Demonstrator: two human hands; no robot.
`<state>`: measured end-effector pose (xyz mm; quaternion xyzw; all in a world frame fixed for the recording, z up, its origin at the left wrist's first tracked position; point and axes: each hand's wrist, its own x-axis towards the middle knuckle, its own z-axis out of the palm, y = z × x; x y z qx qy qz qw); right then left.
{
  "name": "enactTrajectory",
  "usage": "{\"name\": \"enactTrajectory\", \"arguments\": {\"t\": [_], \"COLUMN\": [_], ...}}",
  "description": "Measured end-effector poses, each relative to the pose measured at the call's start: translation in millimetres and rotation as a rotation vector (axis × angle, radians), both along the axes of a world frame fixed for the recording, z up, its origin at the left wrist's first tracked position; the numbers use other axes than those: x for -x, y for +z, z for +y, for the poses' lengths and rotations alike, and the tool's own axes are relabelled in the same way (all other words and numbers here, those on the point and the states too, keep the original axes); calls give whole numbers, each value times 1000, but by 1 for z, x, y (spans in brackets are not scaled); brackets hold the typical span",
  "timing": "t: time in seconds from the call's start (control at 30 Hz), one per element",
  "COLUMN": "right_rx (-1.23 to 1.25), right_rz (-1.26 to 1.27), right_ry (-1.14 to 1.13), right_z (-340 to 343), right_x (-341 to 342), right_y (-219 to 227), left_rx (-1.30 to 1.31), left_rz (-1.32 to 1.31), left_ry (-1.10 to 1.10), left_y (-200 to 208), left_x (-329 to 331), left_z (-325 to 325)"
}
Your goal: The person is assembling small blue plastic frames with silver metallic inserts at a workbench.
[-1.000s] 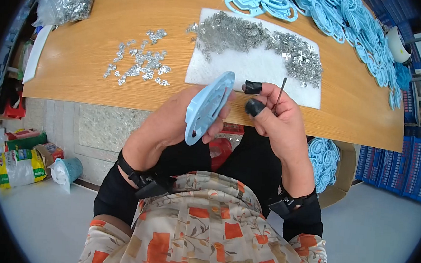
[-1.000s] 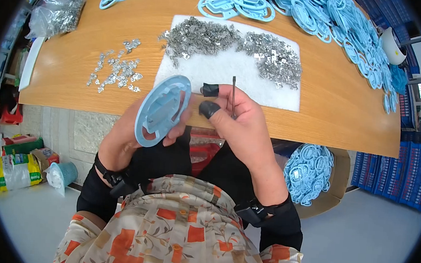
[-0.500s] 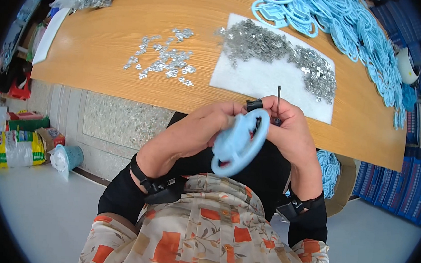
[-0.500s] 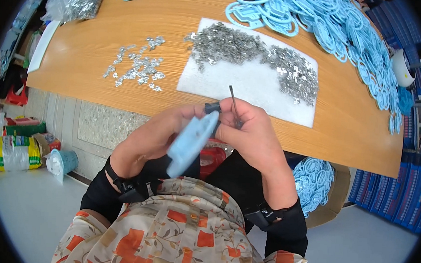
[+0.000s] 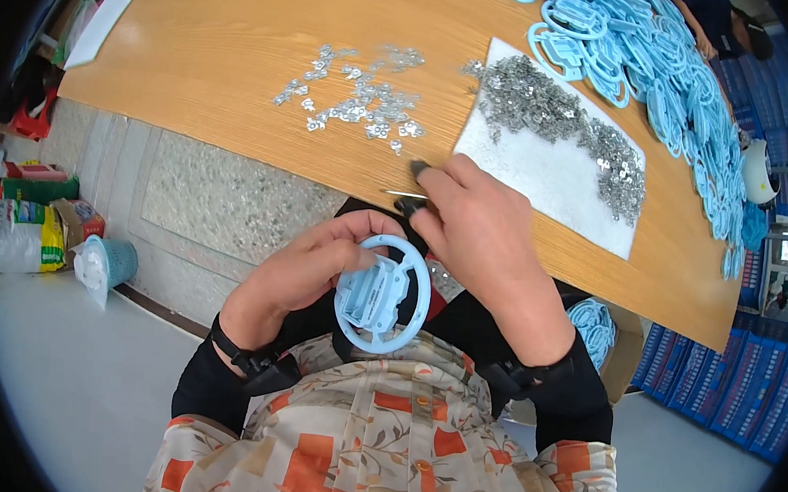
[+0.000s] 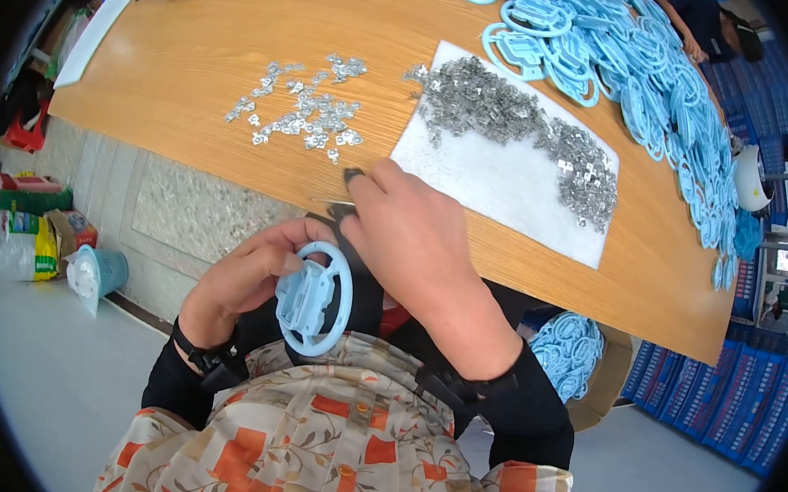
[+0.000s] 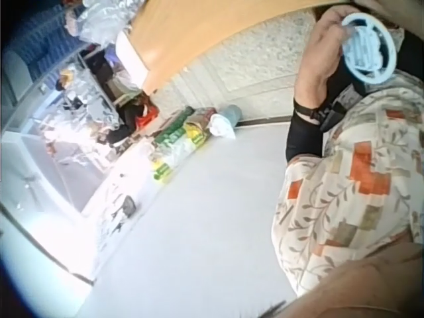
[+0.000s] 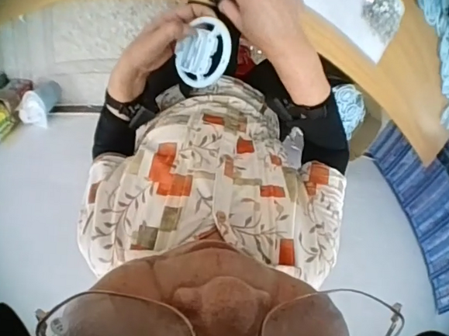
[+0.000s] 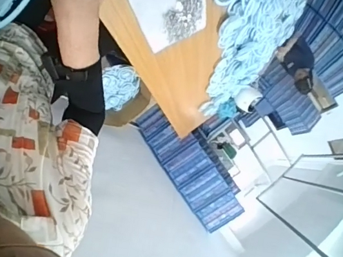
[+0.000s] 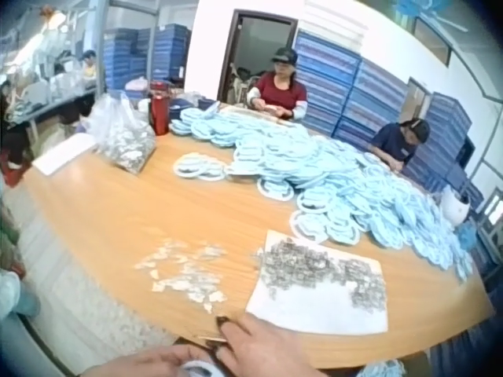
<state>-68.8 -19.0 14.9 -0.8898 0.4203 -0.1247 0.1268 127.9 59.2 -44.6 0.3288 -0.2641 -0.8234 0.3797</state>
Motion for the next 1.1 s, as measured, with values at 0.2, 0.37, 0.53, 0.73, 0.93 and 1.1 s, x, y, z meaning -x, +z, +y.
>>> {"name": "enactTrajectory", "arguments": {"t": [0.2,0.37,0.53,0.73,0.93,1.1], "right_rx": [70,-32,-594,-122,-131,-55], "right_rz": [-61,-229,-850,-582,-533,-446], "right_ry": [145,-26,-353,-303,-297,-188], "right_z": [16,33,39,43,41,30], "right_x": [31,48,52,64,80,85], "right_y": [-13,-24,-16,-12,3,12], "left_rx": [-38,23,228,353,372,417], "left_rz": [-228,-292,-268,-428,-490,-510], "left_ry": [48,-81,65,111,34,-86], "left_y": [-6,6,25,37,43,47], "left_x": [18,27,50,70,77,76], "left_z": [-2,-4,-5,-14,-30,-43]}}
